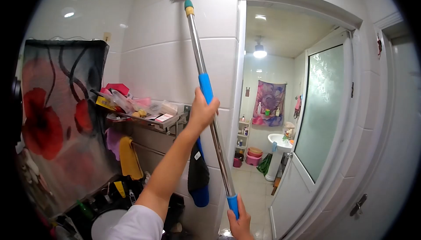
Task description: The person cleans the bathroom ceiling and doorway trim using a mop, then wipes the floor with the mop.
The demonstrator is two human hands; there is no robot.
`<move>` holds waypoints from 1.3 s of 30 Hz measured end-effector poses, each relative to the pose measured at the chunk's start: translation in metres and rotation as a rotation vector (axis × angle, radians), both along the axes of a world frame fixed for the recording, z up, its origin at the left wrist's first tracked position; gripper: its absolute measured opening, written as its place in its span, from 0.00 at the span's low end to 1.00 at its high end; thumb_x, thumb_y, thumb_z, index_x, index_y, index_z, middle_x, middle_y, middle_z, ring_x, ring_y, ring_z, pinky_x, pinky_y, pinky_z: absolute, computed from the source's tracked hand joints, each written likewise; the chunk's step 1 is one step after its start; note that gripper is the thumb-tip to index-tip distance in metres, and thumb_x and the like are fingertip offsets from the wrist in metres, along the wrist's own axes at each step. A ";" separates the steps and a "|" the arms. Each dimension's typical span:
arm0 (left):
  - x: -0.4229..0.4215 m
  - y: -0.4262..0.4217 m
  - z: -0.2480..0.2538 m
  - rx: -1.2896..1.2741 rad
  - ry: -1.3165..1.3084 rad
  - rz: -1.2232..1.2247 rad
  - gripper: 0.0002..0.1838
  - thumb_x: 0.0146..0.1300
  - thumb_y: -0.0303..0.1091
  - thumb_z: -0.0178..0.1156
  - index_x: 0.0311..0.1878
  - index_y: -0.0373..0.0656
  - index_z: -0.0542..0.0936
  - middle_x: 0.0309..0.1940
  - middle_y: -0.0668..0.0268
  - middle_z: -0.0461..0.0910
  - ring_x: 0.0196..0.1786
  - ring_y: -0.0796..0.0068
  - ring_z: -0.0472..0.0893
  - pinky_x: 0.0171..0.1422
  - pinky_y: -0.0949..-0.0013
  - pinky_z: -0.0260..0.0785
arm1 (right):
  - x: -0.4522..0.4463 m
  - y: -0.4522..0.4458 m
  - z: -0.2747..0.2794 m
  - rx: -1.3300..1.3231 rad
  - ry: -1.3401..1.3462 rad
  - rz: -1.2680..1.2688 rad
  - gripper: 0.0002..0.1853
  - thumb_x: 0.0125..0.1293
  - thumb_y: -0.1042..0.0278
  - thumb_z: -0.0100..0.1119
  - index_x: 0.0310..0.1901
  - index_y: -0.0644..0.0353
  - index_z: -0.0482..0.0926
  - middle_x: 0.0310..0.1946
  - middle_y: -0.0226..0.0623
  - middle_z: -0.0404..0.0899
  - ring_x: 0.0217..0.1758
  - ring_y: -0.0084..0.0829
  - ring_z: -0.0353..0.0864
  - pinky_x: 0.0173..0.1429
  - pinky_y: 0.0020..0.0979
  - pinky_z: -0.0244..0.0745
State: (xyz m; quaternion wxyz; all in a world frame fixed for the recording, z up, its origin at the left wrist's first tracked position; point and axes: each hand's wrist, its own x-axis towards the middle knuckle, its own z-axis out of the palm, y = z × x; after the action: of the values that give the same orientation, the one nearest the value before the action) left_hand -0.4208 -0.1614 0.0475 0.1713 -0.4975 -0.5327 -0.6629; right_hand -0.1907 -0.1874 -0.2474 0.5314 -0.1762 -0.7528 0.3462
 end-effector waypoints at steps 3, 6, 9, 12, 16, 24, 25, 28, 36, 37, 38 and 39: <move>0.014 -0.017 -0.046 -0.027 0.035 0.005 0.20 0.58 0.34 0.55 0.47 0.34 0.61 0.26 0.54 0.75 0.25 0.61 0.79 0.31 0.59 0.72 | 0.005 -0.016 -0.044 0.210 0.054 -0.107 0.30 0.67 0.65 0.54 0.69 0.65 0.59 0.26 0.32 0.74 0.23 0.20 0.71 0.27 0.24 0.67; 0.016 -0.027 -0.034 -0.089 0.076 0.072 0.22 0.57 0.37 0.56 0.48 0.34 0.61 0.27 0.51 0.76 0.28 0.54 0.80 0.35 0.56 0.72 | -0.008 -0.017 -0.030 0.407 0.096 -0.218 0.30 0.67 0.65 0.54 0.67 0.66 0.61 0.27 0.33 0.75 0.24 0.21 0.72 0.28 0.26 0.69; 0.008 -0.036 0.025 -0.099 0.065 0.128 0.25 0.55 0.40 0.56 0.46 0.31 0.61 0.28 0.49 0.76 0.31 0.49 0.80 0.39 0.55 0.72 | -0.016 -0.020 0.012 -0.002 0.033 -0.017 0.30 0.67 0.64 0.54 0.68 0.66 0.60 0.26 0.31 0.74 0.23 0.20 0.71 0.28 0.24 0.68; -0.001 -0.043 0.068 -0.081 0.080 0.111 0.24 0.55 0.38 0.56 0.46 0.30 0.61 0.27 0.49 0.75 0.29 0.53 0.79 0.38 0.56 0.72 | -0.013 -0.050 0.065 -0.261 0.138 0.200 0.30 0.67 0.64 0.54 0.67 0.64 0.61 0.25 0.29 0.73 0.23 0.19 0.69 0.27 0.23 0.68; 0.005 -0.058 0.027 -0.146 0.127 0.031 0.27 0.55 0.42 0.56 0.47 0.31 0.59 0.30 0.42 0.78 0.35 0.42 0.80 0.41 0.48 0.72 | 0.004 -0.057 0.014 -0.449 0.109 0.358 0.32 0.65 0.62 0.57 0.68 0.63 0.60 0.25 0.28 0.71 0.22 0.19 0.69 0.27 0.22 0.67; 0.024 -0.079 -0.005 -0.138 0.230 0.078 0.30 0.53 0.44 0.59 0.46 0.28 0.59 0.24 0.47 0.76 0.28 0.46 0.80 0.35 0.53 0.73 | 0.046 -0.055 -0.024 -0.893 0.079 0.901 0.28 0.60 0.61 0.62 0.60 0.61 0.66 0.22 0.33 0.73 0.16 0.21 0.67 0.21 0.22 0.65; 0.017 -0.077 0.020 -0.148 0.185 0.053 0.29 0.52 0.43 0.59 0.45 0.28 0.60 0.25 0.48 0.77 0.28 0.49 0.80 0.35 0.55 0.73 | 0.038 -0.052 0.003 -0.878 0.169 1.089 0.26 0.60 0.59 0.63 0.56 0.62 0.69 0.21 0.33 0.72 0.14 0.20 0.66 0.19 0.21 0.64; 0.018 -0.081 0.097 -0.167 0.113 0.027 0.26 0.50 0.40 0.58 0.43 0.25 0.64 0.27 0.49 0.77 0.29 0.56 0.81 0.34 0.58 0.73 | 0.032 -0.050 0.058 -0.823 0.206 1.057 0.25 0.59 0.54 0.64 0.50 0.63 0.69 0.20 0.31 0.69 0.13 0.18 0.64 0.17 0.20 0.60; 0.059 -0.074 0.015 -0.139 0.201 0.111 0.28 0.52 0.42 0.58 0.44 0.25 0.64 0.30 0.45 0.77 0.33 0.55 0.81 0.37 0.58 0.73 | 0.088 -0.065 -0.006 -1.051 0.411 1.069 0.26 0.61 0.53 0.63 0.49 0.64 0.66 0.21 0.33 0.69 0.13 0.17 0.64 0.15 0.17 0.58; 0.062 -0.076 0.012 -0.158 0.195 0.143 0.28 0.52 0.43 0.58 0.44 0.25 0.63 0.30 0.45 0.77 0.33 0.55 0.81 0.37 0.58 0.73 | 0.093 -0.068 -0.008 -1.078 0.381 1.087 0.25 0.61 0.53 0.62 0.49 0.64 0.66 0.21 0.32 0.69 0.13 0.17 0.64 0.15 0.17 0.58; 0.065 -0.079 0.008 -0.181 0.184 0.171 0.29 0.52 0.43 0.59 0.44 0.25 0.63 0.30 0.46 0.77 0.33 0.55 0.81 0.38 0.57 0.73 | 0.094 -0.068 -0.009 -1.092 0.393 1.100 0.26 0.60 0.53 0.63 0.50 0.63 0.66 0.22 0.32 0.69 0.13 0.18 0.64 0.15 0.18 0.60; 0.063 -0.081 0.021 -0.191 0.161 0.136 0.28 0.52 0.43 0.59 0.44 0.25 0.63 0.29 0.47 0.77 0.32 0.55 0.81 0.37 0.58 0.73 | 0.091 -0.068 0.003 -1.105 0.391 1.093 0.26 0.60 0.53 0.63 0.50 0.63 0.66 0.22 0.32 0.69 0.13 0.18 0.64 0.15 0.18 0.60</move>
State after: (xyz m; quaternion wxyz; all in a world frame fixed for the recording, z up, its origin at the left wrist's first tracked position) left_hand -0.3574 -0.2428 0.0681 0.2098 -0.5258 -0.6104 -0.5540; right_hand -0.0996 -0.2558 -0.2443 0.2449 0.0434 -0.3456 0.9048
